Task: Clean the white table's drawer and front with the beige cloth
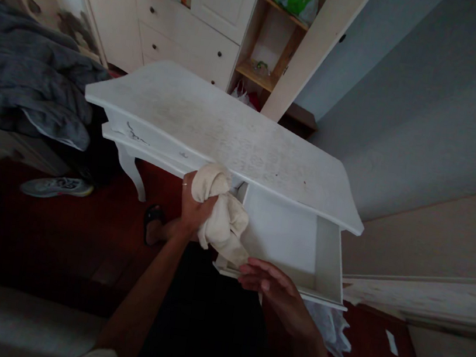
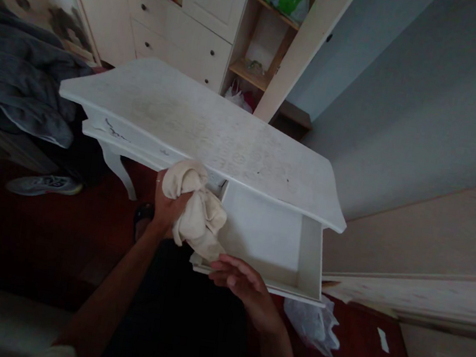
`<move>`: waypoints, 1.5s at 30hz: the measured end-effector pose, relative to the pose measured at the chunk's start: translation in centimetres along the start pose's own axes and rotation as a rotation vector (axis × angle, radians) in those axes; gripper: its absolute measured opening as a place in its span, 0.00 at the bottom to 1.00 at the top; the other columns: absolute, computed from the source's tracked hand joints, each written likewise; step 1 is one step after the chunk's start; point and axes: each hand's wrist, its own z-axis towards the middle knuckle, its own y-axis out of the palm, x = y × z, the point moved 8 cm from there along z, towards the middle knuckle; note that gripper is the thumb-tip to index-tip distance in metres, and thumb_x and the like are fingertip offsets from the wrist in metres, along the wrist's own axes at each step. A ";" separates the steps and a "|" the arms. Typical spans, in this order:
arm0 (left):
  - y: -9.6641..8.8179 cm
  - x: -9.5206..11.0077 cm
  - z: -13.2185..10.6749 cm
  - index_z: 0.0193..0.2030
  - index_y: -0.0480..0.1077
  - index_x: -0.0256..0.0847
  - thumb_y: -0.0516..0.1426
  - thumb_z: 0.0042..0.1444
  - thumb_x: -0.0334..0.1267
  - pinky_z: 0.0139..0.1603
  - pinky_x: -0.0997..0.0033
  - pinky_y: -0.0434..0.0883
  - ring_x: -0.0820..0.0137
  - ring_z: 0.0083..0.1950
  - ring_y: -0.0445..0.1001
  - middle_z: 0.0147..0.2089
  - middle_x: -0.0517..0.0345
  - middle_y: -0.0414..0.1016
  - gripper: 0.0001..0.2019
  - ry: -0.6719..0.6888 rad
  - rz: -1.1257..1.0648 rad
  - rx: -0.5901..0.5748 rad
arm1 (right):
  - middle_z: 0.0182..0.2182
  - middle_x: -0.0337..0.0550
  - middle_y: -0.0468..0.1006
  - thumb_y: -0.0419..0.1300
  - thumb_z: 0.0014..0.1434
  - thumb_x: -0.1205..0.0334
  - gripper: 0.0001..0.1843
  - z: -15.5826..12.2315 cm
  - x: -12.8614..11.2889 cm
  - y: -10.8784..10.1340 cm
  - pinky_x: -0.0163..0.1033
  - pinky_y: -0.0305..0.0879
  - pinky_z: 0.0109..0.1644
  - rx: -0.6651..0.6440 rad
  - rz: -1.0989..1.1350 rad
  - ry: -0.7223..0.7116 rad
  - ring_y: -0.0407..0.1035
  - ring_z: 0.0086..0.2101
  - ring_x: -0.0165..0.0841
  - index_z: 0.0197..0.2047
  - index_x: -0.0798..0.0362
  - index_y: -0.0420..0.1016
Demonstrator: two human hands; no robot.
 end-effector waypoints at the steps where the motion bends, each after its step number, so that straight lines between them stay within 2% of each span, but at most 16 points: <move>1: -0.1 0.9 0.7 0.57 0.65 0.40 0.63 0.49 0.41 0.63 0.53 0.70 0.58 0.59 0.72 0.56 0.46 0.71 0.27 0.110 0.038 0.050 | 0.54 0.53 0.81 0.69 0.59 0.46 0.25 -0.7 0.7 -1.1 0.54 0.67 0.59 0.054 -0.008 0.019 0.78 0.49 0.44 0.57 0.45 0.79; 5: -1.8 4.4 2.2 0.55 0.67 0.39 0.61 0.50 0.33 0.66 0.50 0.66 0.55 0.64 0.67 0.59 0.45 0.69 0.24 0.405 0.247 0.131 | 0.52 0.55 0.82 0.71 0.56 0.44 0.26 -3.3 3.3 -5.2 0.53 0.69 0.57 0.253 0.007 0.086 0.78 0.48 0.45 0.54 0.47 0.80; 8: -3.4 5.2 3.0 0.55 0.69 0.36 0.61 0.50 0.32 0.63 0.50 0.68 0.55 0.62 0.69 0.60 0.43 0.70 0.23 0.427 0.369 0.157 | 0.47 0.54 0.84 0.72 0.54 0.43 0.26 -4.7 4.7 -7.4 0.52 0.70 0.54 0.358 0.066 0.100 0.78 0.45 0.44 0.51 0.50 0.81; 10: -3.7 4.5 3.1 0.57 0.68 0.33 0.63 0.50 0.33 0.63 0.50 0.68 0.55 0.61 0.70 0.58 0.42 0.71 0.25 0.366 0.329 0.188 | 0.43 0.53 0.85 0.72 0.53 0.43 0.25 -5.2 5.6 -8.3 0.51 0.71 0.53 0.393 0.093 0.102 0.78 0.44 0.44 0.47 0.51 0.83; 12: -2.1 2.9 2.6 0.59 0.68 0.33 0.64 0.50 0.35 0.62 0.51 0.70 0.56 0.59 0.72 0.57 0.44 0.73 0.28 0.252 0.195 0.115 | 0.39 0.52 0.85 0.72 0.53 0.42 0.23 -5.3 6.5 -9.0 0.50 0.73 0.51 0.410 0.106 0.111 0.79 0.42 0.43 0.42 0.52 0.84; 16: 5.9 -0.9 -1.2 0.59 0.69 0.36 0.67 0.48 0.39 0.62 0.55 0.71 0.57 0.58 0.75 0.56 0.46 0.76 0.30 -0.053 -0.097 -0.288 | 0.37 0.56 0.84 0.66 0.53 0.31 0.32 -5.1 8.7 -9.8 0.51 0.75 0.47 0.382 0.045 0.233 0.79 0.39 0.44 0.23 0.55 0.79; 17: 7.4 -1.9 -2.3 0.59 0.69 0.34 0.67 0.48 0.40 0.64 0.56 0.69 0.55 0.60 0.74 0.57 0.45 0.76 0.30 -0.159 -0.148 -0.323 | 0.38 0.57 0.85 0.63 0.52 0.27 0.35 -5.0 9.3 -10.0 0.52 0.75 0.48 0.377 0.022 0.275 0.79 0.40 0.46 0.22 0.55 0.79; 19: 9.2 -3.9 -4.3 0.59 0.69 0.33 0.65 0.53 0.40 0.64 0.58 0.69 0.55 0.62 0.74 0.57 0.44 0.76 0.27 -0.406 -0.240 -0.298 | 0.43 0.59 0.84 0.60 0.51 0.22 0.39 -5.0 10.1 -10.3 0.55 0.75 0.49 0.370 0.013 0.322 0.79 0.44 0.49 0.29 0.55 0.83; 21: 9.8 -5.1 -5.5 0.58 0.70 0.35 0.65 0.54 0.39 0.62 0.59 0.71 0.56 0.60 0.75 0.57 0.44 0.77 0.25 -0.581 -0.309 -0.246 | 0.51 0.60 0.82 0.59 0.49 0.21 0.42 -4.8 10.5 -10.3 0.57 0.74 0.52 0.362 0.052 0.305 0.78 0.47 0.50 0.41 0.53 0.86; 23: 9.4 -5.3 -6.0 0.58 0.70 0.37 0.65 0.53 0.38 0.63 0.59 0.70 0.56 0.60 0.75 0.57 0.45 0.78 0.25 -0.637 -0.327 -0.210 | 0.54 0.61 0.80 0.60 0.50 0.22 0.43 -4.6 10.7 -10.2 0.57 0.73 0.53 0.352 0.086 0.267 0.78 0.48 0.50 0.46 0.54 0.85; 26: 7.7 -5.1 -7.2 0.57 0.71 0.37 0.66 0.52 0.37 0.66 0.57 0.68 0.54 0.61 0.74 0.55 0.46 0.79 0.25 -0.643 -0.280 -0.200 | 0.53 0.62 0.81 0.62 0.50 0.23 0.42 -4.5 10.9 -10.3 0.58 0.73 0.55 0.376 0.090 0.239 0.79 0.46 0.50 0.45 0.56 0.85; 30: 4.5 -5.6 -12.1 0.51 0.74 0.38 0.66 0.49 0.45 0.66 0.52 0.67 0.51 0.58 0.76 0.49 0.47 0.81 0.23 -0.697 -0.275 -0.180 | 0.50 0.63 0.82 0.62 0.49 0.23 0.42 -4.4 11.2 -10.6 0.59 0.72 0.56 0.410 0.074 0.225 0.79 0.46 0.52 0.43 0.56 0.86; 35: -0.3 -5.9 -17.3 0.53 0.73 0.42 0.68 0.39 0.50 0.67 0.50 0.66 0.50 0.61 0.74 0.49 0.49 0.82 0.32 -0.742 -0.324 -0.195 | 0.47 0.62 0.83 0.63 0.48 0.23 0.40 -4.4 11.6 -10.9 0.59 0.72 0.56 0.438 0.095 0.201 0.80 0.46 0.53 0.39 0.56 0.86; 39: -2.5 -5.5 -17.0 0.55 0.73 0.41 0.69 0.38 0.47 0.70 0.50 0.63 0.49 0.63 0.72 0.52 0.46 0.81 0.34 -0.729 -0.213 -0.396 | 0.49 0.61 0.83 0.63 0.51 0.25 0.38 -4.3 11.9 -10.9 0.58 0.71 0.58 0.435 0.133 0.191 0.80 0.47 0.52 0.39 0.55 0.86; 43: -1.2 -5.5 -14.9 0.59 0.72 0.37 0.65 0.46 0.45 0.72 0.50 0.60 0.52 0.64 0.71 0.59 0.44 0.77 0.31 -0.574 0.032 -0.627 | 0.47 0.62 0.84 0.66 0.44 0.23 0.41 -3.9 12.2 -11.0 0.60 0.70 0.58 0.426 0.137 0.209 0.80 0.46 0.53 0.38 0.56 0.86; 45: -0.2 -6.0 -14.0 0.59 0.72 0.35 0.62 0.50 0.44 0.72 0.49 0.60 0.52 0.64 0.72 0.59 0.43 0.77 0.29 -0.508 0.161 -0.666 | 0.47 0.62 0.84 0.66 0.44 0.23 0.41 -3.8 12.2 -11.0 0.60 0.69 0.58 0.421 0.145 0.207 0.80 0.46 0.53 0.37 0.56 0.86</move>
